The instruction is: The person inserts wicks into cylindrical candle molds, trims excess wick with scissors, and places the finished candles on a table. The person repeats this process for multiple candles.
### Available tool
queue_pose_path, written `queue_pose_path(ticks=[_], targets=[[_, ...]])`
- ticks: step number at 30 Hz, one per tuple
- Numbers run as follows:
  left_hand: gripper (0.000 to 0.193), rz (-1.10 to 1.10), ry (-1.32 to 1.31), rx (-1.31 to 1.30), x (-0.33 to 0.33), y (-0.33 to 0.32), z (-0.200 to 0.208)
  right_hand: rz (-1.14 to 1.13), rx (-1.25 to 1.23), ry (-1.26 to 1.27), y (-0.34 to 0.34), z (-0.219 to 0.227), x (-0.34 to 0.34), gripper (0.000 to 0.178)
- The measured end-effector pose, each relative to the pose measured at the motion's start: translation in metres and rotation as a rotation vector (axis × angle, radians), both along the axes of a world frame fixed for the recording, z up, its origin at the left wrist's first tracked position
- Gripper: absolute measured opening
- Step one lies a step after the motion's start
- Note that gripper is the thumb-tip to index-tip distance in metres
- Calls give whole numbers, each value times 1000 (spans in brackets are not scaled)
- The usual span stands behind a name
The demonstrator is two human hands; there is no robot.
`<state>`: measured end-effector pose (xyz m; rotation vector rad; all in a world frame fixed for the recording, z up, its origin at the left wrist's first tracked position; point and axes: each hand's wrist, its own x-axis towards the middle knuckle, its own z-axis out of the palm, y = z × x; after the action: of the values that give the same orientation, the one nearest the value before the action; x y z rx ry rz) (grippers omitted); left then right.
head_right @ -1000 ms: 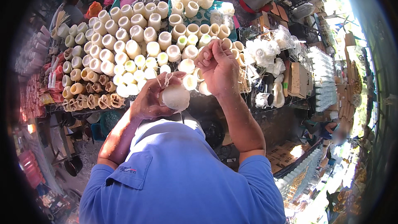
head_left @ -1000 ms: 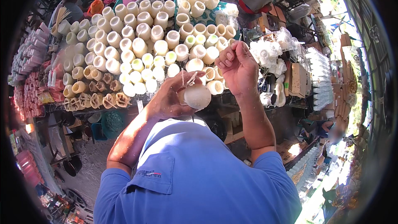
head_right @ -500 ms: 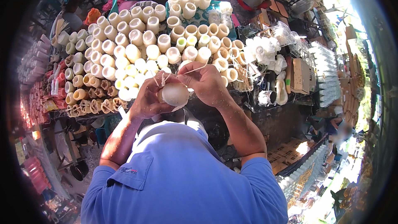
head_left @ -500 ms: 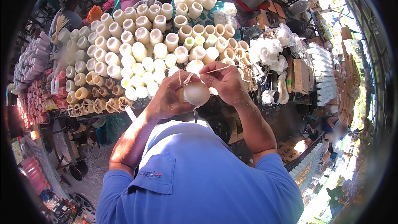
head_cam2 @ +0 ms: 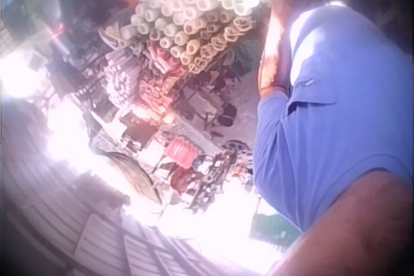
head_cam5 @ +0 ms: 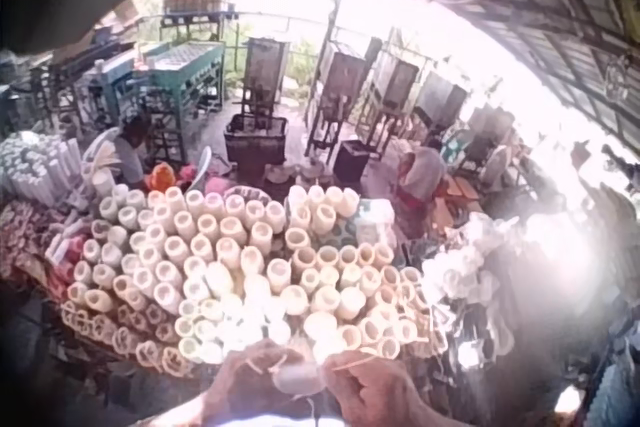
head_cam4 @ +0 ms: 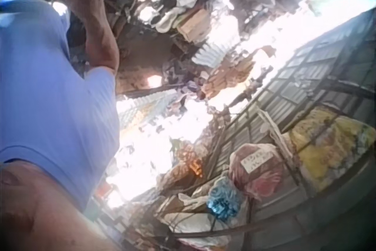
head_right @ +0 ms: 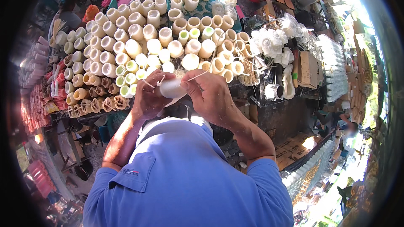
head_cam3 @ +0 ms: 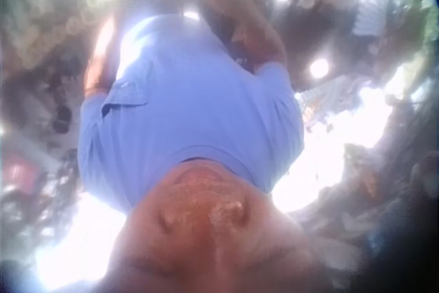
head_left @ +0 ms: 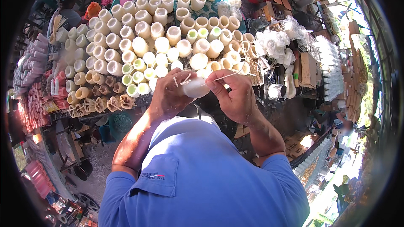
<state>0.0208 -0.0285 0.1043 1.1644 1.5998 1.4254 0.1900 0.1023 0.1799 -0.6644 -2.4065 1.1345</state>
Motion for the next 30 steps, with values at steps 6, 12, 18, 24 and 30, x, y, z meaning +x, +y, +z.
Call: queue_pose_path(ticks=[6,12,18,24,30], targets=[[54,-13,-5,70,0,2,-5,34,12,-13,2,-2,-2,14],[66,-75,21,72,-3,1,-6,32,58,10,-1,-5,-4,8],[68,-53,-1,172,-2,2,-10,32,130,6,-2,-14,-5,5],[71,-35,16,177,-1,4,-12,94,110,-32,1,-19,-12,11],[73,-56,-4,152,-2,2,-9,25,-139,-50,14,5,-3,26]])
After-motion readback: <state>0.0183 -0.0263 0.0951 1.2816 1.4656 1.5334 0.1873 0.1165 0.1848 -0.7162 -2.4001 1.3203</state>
